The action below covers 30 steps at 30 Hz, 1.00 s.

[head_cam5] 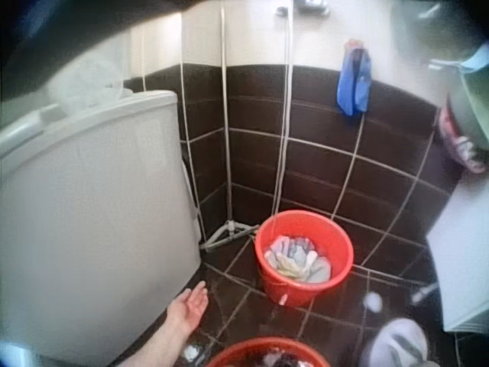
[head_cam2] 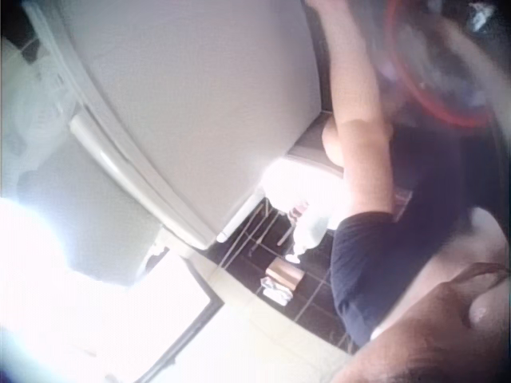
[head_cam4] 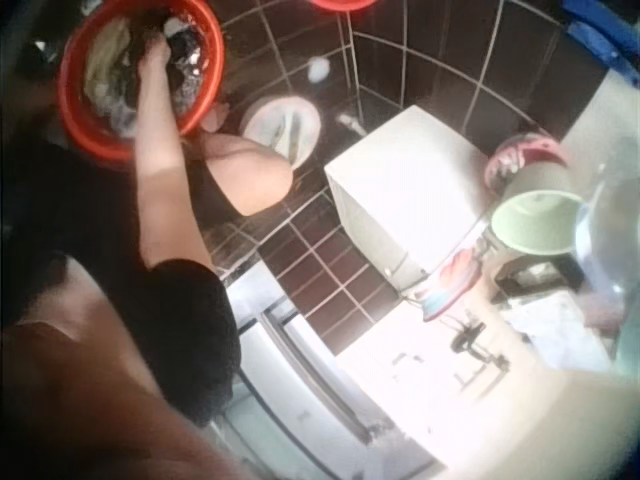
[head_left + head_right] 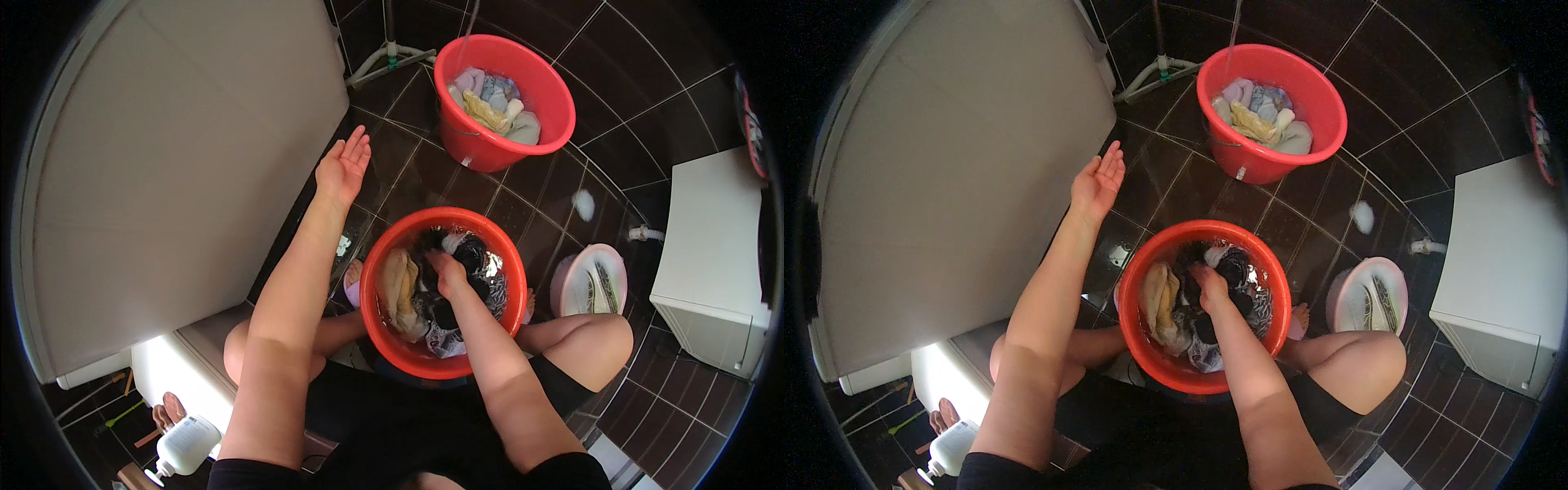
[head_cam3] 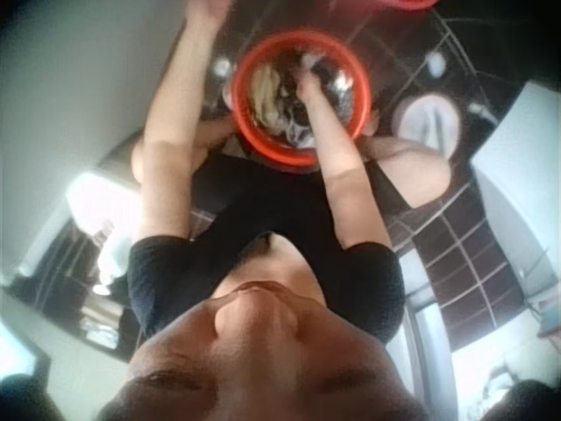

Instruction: The person washes clothes by hand in a bucket, wrings them out, and transfers them to a basin. They then empty a bucket of clothes into a small washing machine and turn the dials to start the machine.

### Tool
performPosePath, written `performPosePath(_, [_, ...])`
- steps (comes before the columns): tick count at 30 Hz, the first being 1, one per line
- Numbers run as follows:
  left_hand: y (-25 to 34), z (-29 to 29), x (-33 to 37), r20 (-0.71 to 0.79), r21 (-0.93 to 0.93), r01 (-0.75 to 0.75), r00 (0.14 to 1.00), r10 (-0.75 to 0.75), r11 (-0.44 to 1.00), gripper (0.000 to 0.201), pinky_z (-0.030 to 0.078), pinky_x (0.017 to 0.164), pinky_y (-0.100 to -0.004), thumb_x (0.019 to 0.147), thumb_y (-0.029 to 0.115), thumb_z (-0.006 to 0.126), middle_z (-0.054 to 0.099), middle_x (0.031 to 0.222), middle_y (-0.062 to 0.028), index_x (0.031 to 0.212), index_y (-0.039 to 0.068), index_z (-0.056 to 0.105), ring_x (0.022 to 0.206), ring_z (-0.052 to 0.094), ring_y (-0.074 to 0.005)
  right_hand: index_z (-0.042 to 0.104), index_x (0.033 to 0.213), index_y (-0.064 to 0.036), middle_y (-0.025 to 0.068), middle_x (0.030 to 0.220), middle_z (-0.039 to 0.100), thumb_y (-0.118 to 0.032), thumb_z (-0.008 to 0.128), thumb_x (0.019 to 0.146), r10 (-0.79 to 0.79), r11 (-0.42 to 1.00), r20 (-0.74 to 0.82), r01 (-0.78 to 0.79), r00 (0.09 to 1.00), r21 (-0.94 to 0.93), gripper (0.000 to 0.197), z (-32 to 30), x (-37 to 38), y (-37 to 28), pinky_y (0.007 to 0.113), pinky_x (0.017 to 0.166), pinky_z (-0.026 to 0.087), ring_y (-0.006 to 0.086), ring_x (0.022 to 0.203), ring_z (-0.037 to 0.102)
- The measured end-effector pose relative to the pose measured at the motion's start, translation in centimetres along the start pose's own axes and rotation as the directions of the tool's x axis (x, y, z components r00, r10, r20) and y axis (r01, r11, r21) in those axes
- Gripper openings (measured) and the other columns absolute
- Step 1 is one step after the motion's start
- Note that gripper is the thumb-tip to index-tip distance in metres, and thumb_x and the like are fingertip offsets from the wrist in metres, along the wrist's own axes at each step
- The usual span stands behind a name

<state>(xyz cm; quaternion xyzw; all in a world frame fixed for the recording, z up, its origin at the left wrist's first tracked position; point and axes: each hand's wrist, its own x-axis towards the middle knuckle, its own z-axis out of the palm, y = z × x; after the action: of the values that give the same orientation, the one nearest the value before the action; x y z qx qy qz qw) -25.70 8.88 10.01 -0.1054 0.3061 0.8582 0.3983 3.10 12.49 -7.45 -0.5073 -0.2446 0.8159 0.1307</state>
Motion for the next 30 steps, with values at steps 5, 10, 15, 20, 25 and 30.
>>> performPosePath(5, [-0.5,-3.8,3.6,-0.025,-0.022,0.04,0.999,-0.041,0.999,0.031,0.046,0.094,-0.039,0.098,0.013,0.025,0.052,0.124,-0.0196,0.116,-0.006,0.04,0.113,0.052,-0.0297,0.054,0.114,-0.0011,0.0154,0.113,0.058,-0.021,0.04,0.093,0.217,0.972,-0.236,-0.187,0.947,0.142,0.032,1.9,-2.0,-1.6,0.038,0.097,0.038,0.0279,0.103,0.055])
performPosePath(10, [-2.4,-6.9,6.1,-0.173,-0.02,0.084,0.981,-0.086,0.996,0.035,0.047,0.093,-0.0402,0.098,0.014,0.023,0.053,0.123,-0.0197,0.118,-0.008,0.041,0.111,0.054,-0.0307,0.043,0.126,0.0036,0.0162,0.124,0.051,-0.024,0.036,0.095,0.162,0.898,0.109,-0.192,0.981,0.395,0.042,1.6,-3.1,-2.4,0.04,0.106,0.03,0.0286,0.12,0.044])
performPosePath(15, [-5.1,-9.5,7.4,-0.268,-0.09,0.129,0.952,-0.148,0.988,0.036,0.048,0.091,-0.0417,0.097,0.014,0.022,0.054,0.122,-0.019,0.119,-0.008,0.04,0.109,0.056,-0.0306,0.042,0.127,0.0068,0.018,0.133,0.044,-0.023,0.038,0.096,-0.025,0.946,0.363,-0.096,0.931,0.31,0.043,14.3,-10.9,-8.2,0.037,0.107,0.03,0.0286,0.123,0.043])
performPosePath(20, [-6.7,-9.8,7.5,-0.323,-0.069,0.135,0.934,-0.15,0.988,0.038,0.042,0.097,-0.043,0.097,0.016,0.022,0.048,0.13,-0.0159,0.129,-0.001,0.031,0.118,0.049,-0.0292,0.044,0.125,0.0068,0.0167,0.128,0.049,-0.018,0.043,0.094,-0.086,0.972,0.352,0.001,0.932,0.234,0.04,18.6,-11.9,-7.7,0.037,0.106,0.032,0.026,0.121,0.045])
performPosePath(25, [-6.7,-10.4,7.0,-0.318,0.027,0.156,0.938,-0.139,0.987,0.044,0.028,0.105,-0.0486,0.097,0.021,0.023,0.036,0.139,-0.0155,0.137,0.001,0.025,0.128,0.037,-0.0292,0.045,0.124,0.0067,0.0161,0.124,0.051,-0.016,0.042,0.094,-0.161,0.958,0.214,0.1,0.963,0.27,0.037,13.3,-9.2,-6.2,0.035,0.103,0.036,0.0251,0.118,0.048])
performPosePath(30, [-6.2,-8.6,5.1,-0.273,0.054,0.229,0.94,-0.207,0.972,0.056,0.018,0.109,-0.0502,0.097,0.038,0.024,0.028,0.144,-0.0163,0.142,0.005,0.017,0.134,0.026,-0.0306,0.044,0.124,0.0067,0.0174,0.125,0.05,-0.016,0.041,0.095,-0.187,0.948,0.024,0.174,0.982,0.265,0.037,7.7,-4.9,-4.3,0.035,0.103,0.037,0.0265,0.117,0.049])
